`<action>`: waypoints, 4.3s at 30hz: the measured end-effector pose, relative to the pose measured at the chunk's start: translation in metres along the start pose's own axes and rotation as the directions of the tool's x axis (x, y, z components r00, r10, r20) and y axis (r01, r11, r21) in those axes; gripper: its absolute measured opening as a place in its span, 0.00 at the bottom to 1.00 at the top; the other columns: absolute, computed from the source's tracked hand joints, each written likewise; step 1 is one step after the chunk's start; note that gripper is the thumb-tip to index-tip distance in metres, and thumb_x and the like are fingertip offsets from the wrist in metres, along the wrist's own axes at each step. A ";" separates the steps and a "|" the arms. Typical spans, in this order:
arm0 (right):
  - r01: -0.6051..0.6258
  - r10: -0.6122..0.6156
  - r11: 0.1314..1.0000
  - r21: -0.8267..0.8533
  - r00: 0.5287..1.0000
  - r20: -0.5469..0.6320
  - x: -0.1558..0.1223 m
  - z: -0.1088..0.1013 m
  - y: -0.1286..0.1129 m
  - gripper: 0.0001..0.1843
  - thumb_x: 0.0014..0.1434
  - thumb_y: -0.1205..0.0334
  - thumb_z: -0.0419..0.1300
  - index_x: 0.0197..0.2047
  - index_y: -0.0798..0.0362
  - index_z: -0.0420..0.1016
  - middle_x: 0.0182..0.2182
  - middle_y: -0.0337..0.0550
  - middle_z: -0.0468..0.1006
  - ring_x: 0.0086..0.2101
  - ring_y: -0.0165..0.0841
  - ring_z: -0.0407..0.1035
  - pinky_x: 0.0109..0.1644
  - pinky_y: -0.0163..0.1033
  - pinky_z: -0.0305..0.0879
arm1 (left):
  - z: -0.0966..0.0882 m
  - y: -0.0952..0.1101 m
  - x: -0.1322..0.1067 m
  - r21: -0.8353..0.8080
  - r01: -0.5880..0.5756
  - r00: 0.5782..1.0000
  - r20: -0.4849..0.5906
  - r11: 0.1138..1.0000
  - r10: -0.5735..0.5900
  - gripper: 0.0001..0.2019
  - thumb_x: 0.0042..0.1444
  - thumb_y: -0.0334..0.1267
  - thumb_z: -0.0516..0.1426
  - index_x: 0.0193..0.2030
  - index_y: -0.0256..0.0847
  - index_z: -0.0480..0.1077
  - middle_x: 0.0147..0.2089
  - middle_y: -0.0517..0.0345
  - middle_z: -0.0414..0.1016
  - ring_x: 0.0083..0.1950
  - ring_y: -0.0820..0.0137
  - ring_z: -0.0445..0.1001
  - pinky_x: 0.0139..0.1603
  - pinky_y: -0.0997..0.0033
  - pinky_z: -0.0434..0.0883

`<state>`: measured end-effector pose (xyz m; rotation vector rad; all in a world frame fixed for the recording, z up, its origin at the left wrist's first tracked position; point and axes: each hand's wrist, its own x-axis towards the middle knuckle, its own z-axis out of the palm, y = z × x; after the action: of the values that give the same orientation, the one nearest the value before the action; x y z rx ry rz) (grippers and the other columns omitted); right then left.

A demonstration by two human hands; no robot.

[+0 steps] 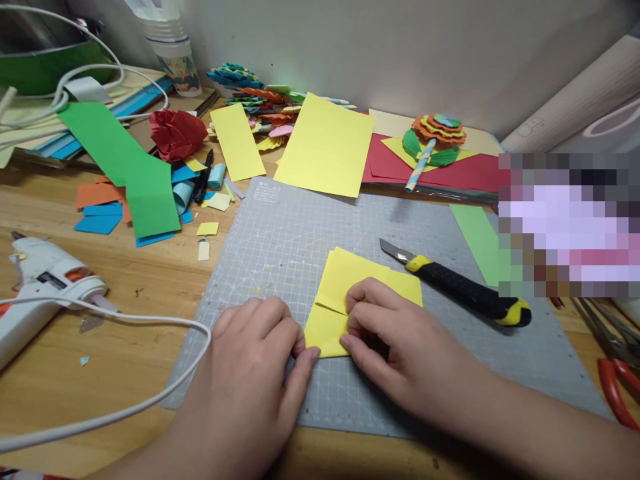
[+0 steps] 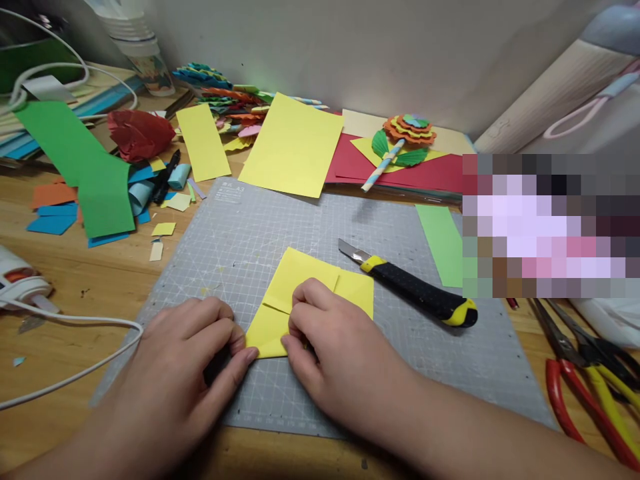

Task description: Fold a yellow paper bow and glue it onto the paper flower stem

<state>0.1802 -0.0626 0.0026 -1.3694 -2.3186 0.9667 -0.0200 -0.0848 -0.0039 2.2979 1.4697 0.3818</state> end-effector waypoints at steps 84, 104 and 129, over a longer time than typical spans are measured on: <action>-0.025 0.026 1.000 -0.004 0.999 0.046 0.002 -0.002 -0.003 0.10 0.61 0.71 0.51 0.28 0.52 0.59 0.36 0.42 0.64 0.35 0.31 0.62 0.37 0.40 0.61 | -0.005 -0.015 -0.030 0.241 -0.374 0.918 -0.042 0.896 0.394 0.19 0.56 0.28 0.51 0.54 0.38 0.70 0.31 0.53 0.71 0.32 0.64 0.66 0.29 0.64 0.65; 0.020 -0.020 1.000 -0.002 0.998 0.061 0.003 0.000 -0.003 0.12 0.62 0.72 0.49 0.27 0.53 0.59 0.36 0.41 0.63 0.35 0.31 0.61 0.38 0.40 0.60 | -0.002 -0.014 -0.027 0.201 -0.358 0.931 0.000 0.912 0.366 0.22 0.53 0.28 0.51 0.56 0.42 0.68 0.32 0.54 0.70 0.31 0.63 0.65 0.28 0.63 0.64; -0.013 0.013 1.000 0.005 0.999 0.041 0.000 0.000 -0.002 0.09 0.61 0.72 0.51 0.29 0.52 0.58 0.35 0.40 0.64 0.35 0.32 0.61 0.37 0.41 0.59 | -0.002 -0.013 -0.030 0.237 -0.329 0.929 -0.092 0.914 0.358 0.18 0.54 0.30 0.52 0.51 0.41 0.73 0.30 0.54 0.70 0.30 0.63 0.67 0.26 0.63 0.67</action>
<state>0.1784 -0.0633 0.0039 -1.3764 -2.3378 1.0138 -0.0441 -0.1068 -0.0088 2.7686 1.2098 0.5023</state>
